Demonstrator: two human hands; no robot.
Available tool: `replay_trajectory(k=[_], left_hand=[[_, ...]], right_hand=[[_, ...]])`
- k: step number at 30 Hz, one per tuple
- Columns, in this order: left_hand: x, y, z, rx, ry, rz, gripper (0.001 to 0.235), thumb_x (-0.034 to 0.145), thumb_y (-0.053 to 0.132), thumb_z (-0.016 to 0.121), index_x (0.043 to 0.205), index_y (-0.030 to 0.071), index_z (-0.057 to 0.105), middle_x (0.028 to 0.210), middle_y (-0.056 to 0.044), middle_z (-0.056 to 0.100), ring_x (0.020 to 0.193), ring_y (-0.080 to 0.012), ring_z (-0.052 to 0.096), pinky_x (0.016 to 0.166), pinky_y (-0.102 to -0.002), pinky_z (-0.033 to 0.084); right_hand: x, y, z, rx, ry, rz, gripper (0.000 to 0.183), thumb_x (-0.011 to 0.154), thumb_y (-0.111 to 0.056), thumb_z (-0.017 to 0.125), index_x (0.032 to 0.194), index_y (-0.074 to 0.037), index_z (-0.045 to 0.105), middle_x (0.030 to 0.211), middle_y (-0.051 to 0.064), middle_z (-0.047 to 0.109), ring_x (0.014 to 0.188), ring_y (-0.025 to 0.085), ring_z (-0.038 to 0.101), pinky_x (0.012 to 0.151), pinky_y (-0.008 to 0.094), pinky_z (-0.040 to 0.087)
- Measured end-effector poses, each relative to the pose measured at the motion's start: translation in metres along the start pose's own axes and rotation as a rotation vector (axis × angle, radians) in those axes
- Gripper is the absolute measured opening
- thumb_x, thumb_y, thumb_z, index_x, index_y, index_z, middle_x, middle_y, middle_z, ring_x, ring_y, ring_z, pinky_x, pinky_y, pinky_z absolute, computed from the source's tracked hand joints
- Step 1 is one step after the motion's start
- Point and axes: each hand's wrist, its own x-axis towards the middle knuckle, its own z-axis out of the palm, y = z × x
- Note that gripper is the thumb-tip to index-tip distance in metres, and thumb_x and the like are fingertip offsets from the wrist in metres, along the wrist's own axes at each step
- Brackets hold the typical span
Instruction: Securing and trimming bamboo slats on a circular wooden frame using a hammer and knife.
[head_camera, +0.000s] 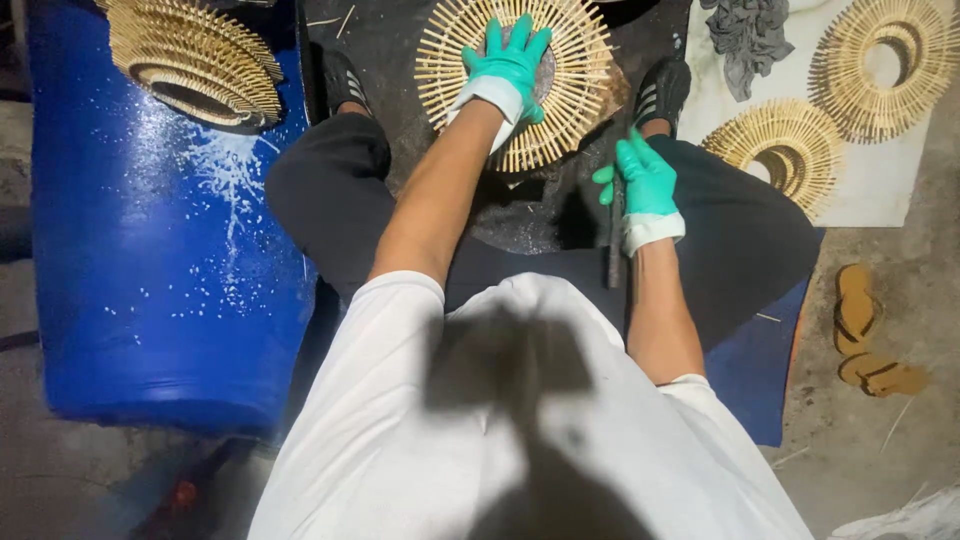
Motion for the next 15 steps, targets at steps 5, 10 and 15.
replay_trajectory(k=[5, 10, 15], left_hand=[[-0.012, 0.007, -0.015, -0.06, -0.026, -0.056, 0.122, 0.06, 0.047, 0.095, 0.16, 0.047, 0.025, 0.173, -0.004, 0.003, 0.154, -0.052, 0.001, 0.107, -0.085, 0.022], [-0.021, 0.017, -0.015, -0.138, -0.001, -0.138, 0.107, 0.062, 0.044, 0.094, 0.152, 0.056, 0.037, 0.173, -0.01, -0.002, 0.151, -0.0576, 0.003, 0.104, -0.085, 0.029], [-0.014, 0.011, -0.006, -0.085, -0.02, -0.106, 0.105, 0.065, 0.044, 0.093, 0.151, 0.057, 0.034, 0.171, -0.007, -0.001, 0.151, -0.0564, 0.001, 0.105, -0.084, 0.026]], right_hand=[[0.011, 0.009, -0.004, -0.023, -0.057, 0.042, 0.052, 0.103, -0.019, 0.063, 0.151, -0.004, 0.051, 0.076, 0.012, 0.074, 0.044, 0.016, 0.058, 0.043, 0.027, 0.046], [0.004, 0.008, -0.01, -0.105, -0.092, 0.047, 0.051, 0.106, -0.02, 0.063, 0.152, -0.001, 0.053, 0.077, 0.012, 0.073, 0.044, 0.015, 0.056, 0.043, 0.027, 0.045], [0.003, 0.003, -0.009, -0.056, -0.082, 0.055, 0.052, 0.105, -0.021, 0.062, 0.152, -0.002, 0.052, 0.076, 0.012, 0.073, 0.044, 0.015, 0.056, 0.042, 0.026, 0.044]])
